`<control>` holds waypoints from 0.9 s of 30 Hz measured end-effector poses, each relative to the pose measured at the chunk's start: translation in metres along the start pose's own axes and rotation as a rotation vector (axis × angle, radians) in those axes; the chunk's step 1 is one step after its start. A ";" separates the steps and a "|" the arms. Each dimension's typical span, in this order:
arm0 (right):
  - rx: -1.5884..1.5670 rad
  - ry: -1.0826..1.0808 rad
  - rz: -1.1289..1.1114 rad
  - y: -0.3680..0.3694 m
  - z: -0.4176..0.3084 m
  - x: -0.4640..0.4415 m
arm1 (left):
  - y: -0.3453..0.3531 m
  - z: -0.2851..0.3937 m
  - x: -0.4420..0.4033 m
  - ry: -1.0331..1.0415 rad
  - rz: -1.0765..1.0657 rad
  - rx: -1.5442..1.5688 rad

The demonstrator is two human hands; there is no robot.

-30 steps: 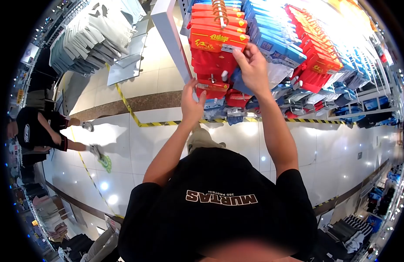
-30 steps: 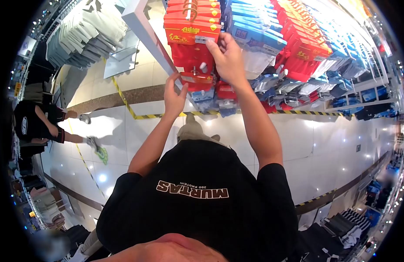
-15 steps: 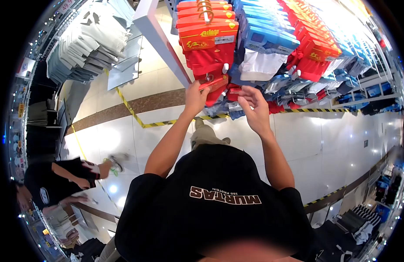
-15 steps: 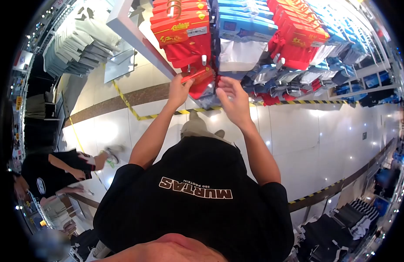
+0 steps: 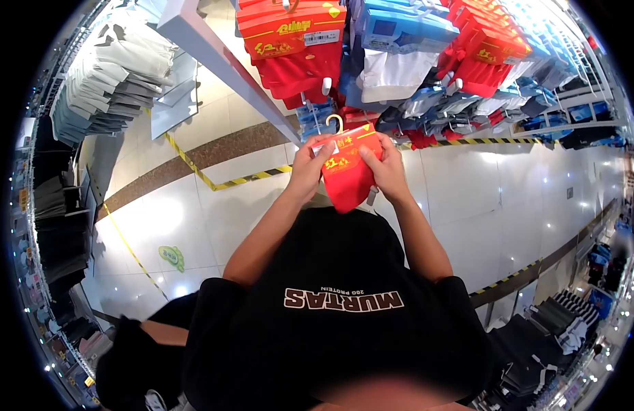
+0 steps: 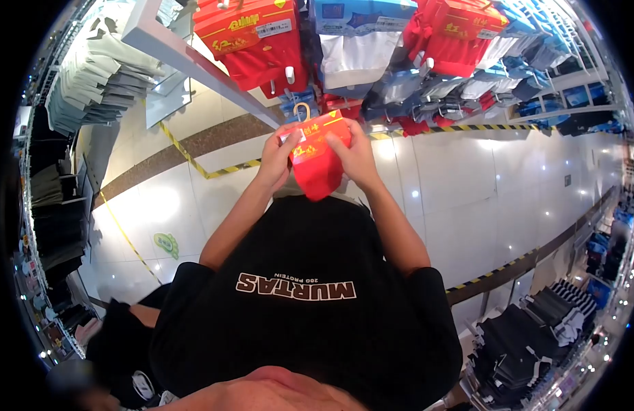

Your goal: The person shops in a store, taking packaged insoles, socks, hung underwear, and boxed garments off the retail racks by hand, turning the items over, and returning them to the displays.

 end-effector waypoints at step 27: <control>0.055 0.192 -0.101 -0.004 0.031 0.034 | 0.007 -0.057 0.004 -0.296 0.090 0.178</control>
Point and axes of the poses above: each hand's wrist, its own x-axis away from the middle knuckle, its own y-axis out of the palm, z = x × y, the point moved 8 cm from there along -x, towards the middle knuckle, and after that the axes turned 3 degrees about y, right-handed, at the moved point
